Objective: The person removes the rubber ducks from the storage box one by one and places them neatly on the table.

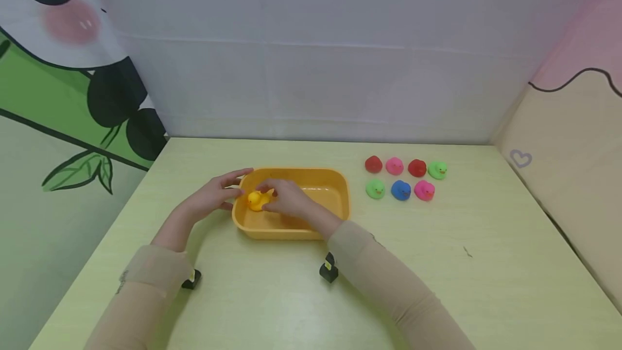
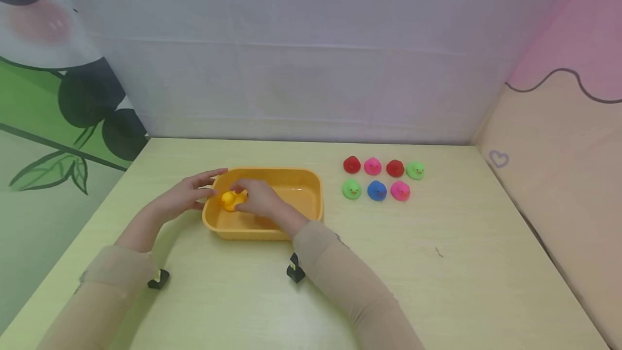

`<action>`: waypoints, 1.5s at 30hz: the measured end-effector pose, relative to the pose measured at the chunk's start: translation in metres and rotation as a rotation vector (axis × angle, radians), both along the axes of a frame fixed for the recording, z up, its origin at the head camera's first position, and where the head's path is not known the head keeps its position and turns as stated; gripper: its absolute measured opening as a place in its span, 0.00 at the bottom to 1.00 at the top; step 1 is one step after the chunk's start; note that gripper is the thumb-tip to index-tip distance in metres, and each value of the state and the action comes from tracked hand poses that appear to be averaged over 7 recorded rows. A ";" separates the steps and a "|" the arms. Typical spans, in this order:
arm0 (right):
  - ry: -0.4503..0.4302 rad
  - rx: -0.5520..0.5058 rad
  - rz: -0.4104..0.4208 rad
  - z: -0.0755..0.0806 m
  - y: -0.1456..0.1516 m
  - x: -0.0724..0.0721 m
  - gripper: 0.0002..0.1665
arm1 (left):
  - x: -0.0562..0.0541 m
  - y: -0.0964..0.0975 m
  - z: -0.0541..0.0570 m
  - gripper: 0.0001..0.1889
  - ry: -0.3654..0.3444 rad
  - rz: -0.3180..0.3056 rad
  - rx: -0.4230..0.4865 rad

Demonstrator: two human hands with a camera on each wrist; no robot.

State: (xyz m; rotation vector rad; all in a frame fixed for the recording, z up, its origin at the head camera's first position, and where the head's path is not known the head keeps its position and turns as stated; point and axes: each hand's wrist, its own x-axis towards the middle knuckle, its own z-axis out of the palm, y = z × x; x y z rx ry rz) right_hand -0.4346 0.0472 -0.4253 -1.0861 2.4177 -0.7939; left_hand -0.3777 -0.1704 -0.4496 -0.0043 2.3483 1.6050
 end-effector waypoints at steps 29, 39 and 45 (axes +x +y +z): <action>-0.047 -0.032 0.038 -0.006 0.003 -0.002 0.13 | -0.001 -0.001 -0.002 0.29 0.000 -0.003 -0.014; -0.008 -0.036 0.050 -0.007 0.004 -0.002 0.13 | -0.002 0.000 -0.002 0.29 0.005 -0.006 -0.009; 0.009 -0.029 0.057 -0.007 0.005 -0.002 0.13 | -0.002 -0.001 -0.005 0.30 0.001 -0.007 -0.010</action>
